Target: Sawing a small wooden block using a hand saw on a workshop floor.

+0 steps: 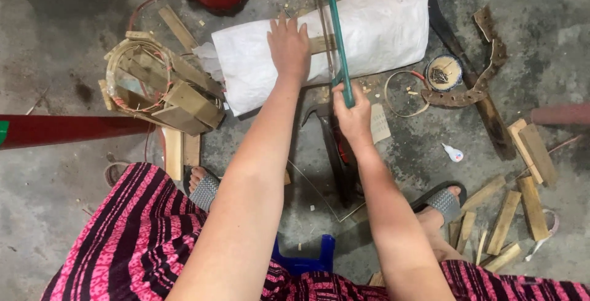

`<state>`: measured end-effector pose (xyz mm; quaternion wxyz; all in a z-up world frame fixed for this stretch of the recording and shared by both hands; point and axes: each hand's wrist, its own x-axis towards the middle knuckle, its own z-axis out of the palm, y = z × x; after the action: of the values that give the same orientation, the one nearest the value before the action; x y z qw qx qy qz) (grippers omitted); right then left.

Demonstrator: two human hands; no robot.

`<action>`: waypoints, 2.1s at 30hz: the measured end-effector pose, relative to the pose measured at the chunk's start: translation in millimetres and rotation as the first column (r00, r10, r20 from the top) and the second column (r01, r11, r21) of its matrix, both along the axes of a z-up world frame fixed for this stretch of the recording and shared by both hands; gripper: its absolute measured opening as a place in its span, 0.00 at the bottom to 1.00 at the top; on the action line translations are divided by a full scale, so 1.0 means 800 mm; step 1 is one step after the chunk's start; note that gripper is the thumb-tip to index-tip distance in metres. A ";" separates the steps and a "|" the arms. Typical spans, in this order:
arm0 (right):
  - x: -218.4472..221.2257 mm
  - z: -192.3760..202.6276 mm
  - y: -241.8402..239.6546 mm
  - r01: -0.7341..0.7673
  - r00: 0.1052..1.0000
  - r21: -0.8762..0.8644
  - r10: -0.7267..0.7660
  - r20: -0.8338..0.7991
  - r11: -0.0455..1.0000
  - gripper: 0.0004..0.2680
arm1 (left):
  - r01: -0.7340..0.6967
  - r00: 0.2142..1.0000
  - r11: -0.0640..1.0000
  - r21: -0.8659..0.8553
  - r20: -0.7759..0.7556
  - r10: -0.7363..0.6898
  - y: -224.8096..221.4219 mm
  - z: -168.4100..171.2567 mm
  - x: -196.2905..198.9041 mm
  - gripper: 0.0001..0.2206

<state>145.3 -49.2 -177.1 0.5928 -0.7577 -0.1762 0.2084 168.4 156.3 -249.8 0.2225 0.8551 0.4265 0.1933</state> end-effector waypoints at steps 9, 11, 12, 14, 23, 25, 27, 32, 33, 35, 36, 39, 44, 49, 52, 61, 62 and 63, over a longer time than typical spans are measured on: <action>-0.006 0.002 -0.002 -0.036 0.975 -0.075 0.052 0.218 0.997 0.05 | -0.183 0.983 0.983 -0.012 -0.016 0.182 -0.013 -0.021 0.011 0.24; -0.010 0.011 0.015 -0.022 0.970 -0.112 0.049 0.238 0.993 0.04 | -0.177 0.983 0.984 -0.015 -0.045 0.176 -0.007 -0.022 0.012 0.24; -0.014 0.017 0.017 -0.003 0.965 -0.162 0.045 0.258 0.987 0.03 | -0.168 0.983 0.985 -0.031 -0.075 0.165 -0.012 -0.024 0.012 0.25; -0.008 0.027 0.030 -0.017 0.923 -0.182 0.085 0.375 0.983 0.03 | -0.155 0.987 0.986 -0.055 -0.063 0.151 -0.007 -0.022 0.011 0.24; -0.013 0.021 0.017 -0.008 0.943 -0.187 0.069 0.324 0.982 0.04 | -0.104 0.985 0.986 -0.131 -0.151 0.084 -0.012 0.017 0.002 0.23; -0.017 0.013 0.021 -0.003 0.962 -0.194 0.055 0.266 0.981 0.03 | -0.073 0.970 0.987 -0.144 -0.238 0.037 -0.011 0.027 -0.003 0.23; -0.016 0.023 0.023 -0.026 0.950 -0.220 0.092 0.298 0.975 0.04 | -0.067 0.970 0.987 -0.144 -0.242 0.031 -0.015 0.022 -0.004 0.23; -0.013 0.044 0.036 -0.021 0.934 -0.256 0.110 0.339 0.966 0.05 | -0.091 0.958 0.986 -0.143 -0.281 0.047 -0.013 0.014 -0.002 0.24; -0.011 0.046 0.034 -0.027 0.934 -0.267 0.120 0.336 0.963 0.04 | -0.098 0.952 0.983 -0.156 -0.301 0.047 -0.012 0.015 0.000 0.24; -0.013 0.037 0.025 -0.014 0.937 -0.262 0.104 0.334 0.965 0.04 | -0.091 0.951 0.985 -0.148 -0.307 0.042 -0.010 0.015 0.002 0.24; -0.016 0.032 0.019 -0.002 0.941 -0.261 0.091 0.327 0.965 0.03 | -0.087 0.948 0.986 -0.144 -0.317 0.038 -0.011 0.013 0.000 0.24; -0.017 0.042 0.020 -0.007 0.962 -0.214 0.064 0.264 0.977 0.04 | -0.069 0.961 0.992 -0.109 -0.273 0.036 -0.012 0.002 -0.001 0.23; -0.017 0.029 0.024 -0.008 0.971 -0.215 0.059 0.233 0.977 0.04 | -0.057 0.960 0.991 -0.123 -0.279 0.021 -0.014 0.021 -0.001 0.22; -0.005 0.025 0.010 -0.031 0.998 -0.035 0.033 0.046 0.999 0.03 | -0.081 0.997 0.994 -0.079 -0.025 0.080 -0.008 -0.009 -0.001 0.22; -0.012 0.022 0.017 -0.016 1.000 -0.057 0.017 0.022 0.998 0.02 | -0.016 1.000 0.999 -0.042 -0.023 0.015 -0.008 -0.014 -0.010 0.20; -0.038 0.025 0.039 -0.056 0.921 -0.159 0.113 0.374 0.986 0.04 | -0.020 0.994 0.999 -0.036 0.110 0.024 -0.003 -0.012 -0.017 0.19; -0.035 0.028 0.040 -0.073 0.924 -0.149 0.123 0.361 0.986 0.03 | -0.014 0.998 1.000 -0.016 0.068 0.015 0.000 -0.022 -0.014 0.22; -0.032 0.032 0.042 -0.091 0.928 -0.138 0.134 0.349 0.986 0.03 | -0.006 1.000 1.000 0.004 0.025 0.006 0.002 -0.031 -0.012 0.24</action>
<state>119.9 -15.7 -151.5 0.4916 -0.8056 -0.3113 0.1113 158.9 157.8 -274.4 0.2254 0.8518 0.4258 0.2056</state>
